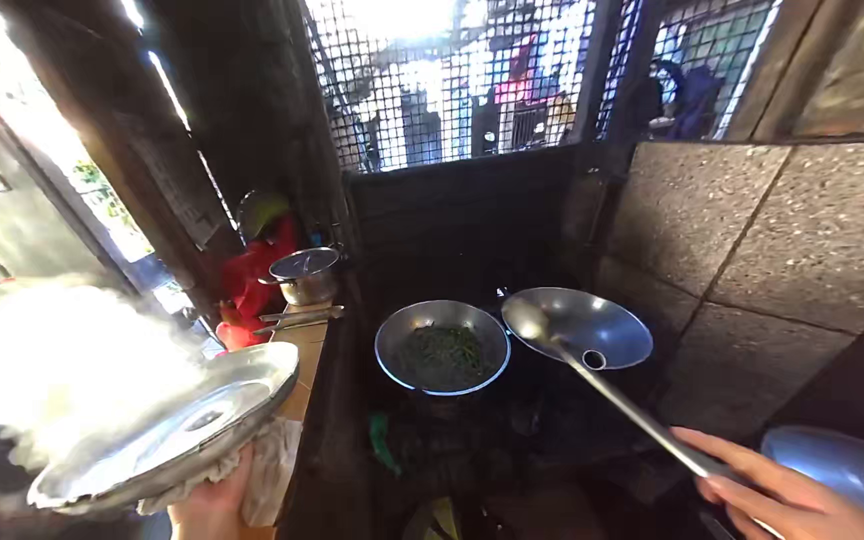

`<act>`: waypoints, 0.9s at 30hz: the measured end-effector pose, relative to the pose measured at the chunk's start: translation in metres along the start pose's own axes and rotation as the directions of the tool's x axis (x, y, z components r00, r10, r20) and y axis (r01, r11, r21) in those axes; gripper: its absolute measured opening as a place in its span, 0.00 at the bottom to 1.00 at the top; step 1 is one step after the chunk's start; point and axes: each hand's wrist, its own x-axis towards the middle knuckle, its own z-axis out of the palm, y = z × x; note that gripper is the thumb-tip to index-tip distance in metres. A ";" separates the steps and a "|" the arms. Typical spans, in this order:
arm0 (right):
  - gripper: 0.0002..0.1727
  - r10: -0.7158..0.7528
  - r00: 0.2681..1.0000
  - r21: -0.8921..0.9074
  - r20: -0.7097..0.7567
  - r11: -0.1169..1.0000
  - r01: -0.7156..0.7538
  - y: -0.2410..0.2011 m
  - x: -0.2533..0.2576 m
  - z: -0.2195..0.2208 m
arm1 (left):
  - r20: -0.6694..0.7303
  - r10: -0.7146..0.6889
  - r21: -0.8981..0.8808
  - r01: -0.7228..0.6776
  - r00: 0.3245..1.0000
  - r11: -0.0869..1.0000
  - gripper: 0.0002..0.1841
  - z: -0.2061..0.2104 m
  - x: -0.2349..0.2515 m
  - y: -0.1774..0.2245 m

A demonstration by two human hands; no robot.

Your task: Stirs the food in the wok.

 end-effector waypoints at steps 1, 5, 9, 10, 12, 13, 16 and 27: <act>0.29 -0.023 1.000 -0.150 0.017 0.988 0.025 -0.004 0.022 0.007 | -0.017 0.003 0.015 -0.003 1.000 1.000 0.24 0.001 -0.004 0.000; 0.27 0.078 0.990 -0.747 0.117 0.664 0.036 -0.060 0.087 0.021 | 0.110 -0.003 0.001 0.002 0.994 1.000 0.28 -0.012 0.007 0.000; 0.27 0.219 0.967 -0.939 0.134 0.339 0.053 -0.117 0.110 0.025 | 0.276 0.046 0.089 -0.073 0.960 0.993 0.21 -0.021 0.005 -0.001; 0.26 0.229 0.961 -0.946 0.154 0.315 0.077 -0.122 0.119 0.027 | 0.222 0.080 0.123 -0.110 0.972 0.986 0.21 -0.008 -0.004 -0.003; 0.24 0.225 0.954 -0.936 0.198 0.333 0.116 -0.121 0.145 0.038 | 0.142 0.100 0.155 -0.122 0.985 0.980 0.20 0.003 -0.010 -0.004; 0.23 0.218 0.952 -0.926 0.215 0.356 0.128 -0.117 0.164 0.046 | 0.118 0.102 0.205 -0.125 0.988 0.971 0.21 0.003 -0.009 -0.003; 0.21 0.156 0.956 -0.864 0.250 0.480 0.148 -0.080 0.229 0.066 | 0.104 0.124 0.286 -0.149 0.987 0.947 0.20 0.005 -0.014 -0.007; 0.25 0.101 0.990 -0.503 0.096 0.863 -0.040 -0.028 0.263 0.032 | 0.344 0.046 0.229 -0.131 0.938 0.965 0.19 -0.012 0.001 0.000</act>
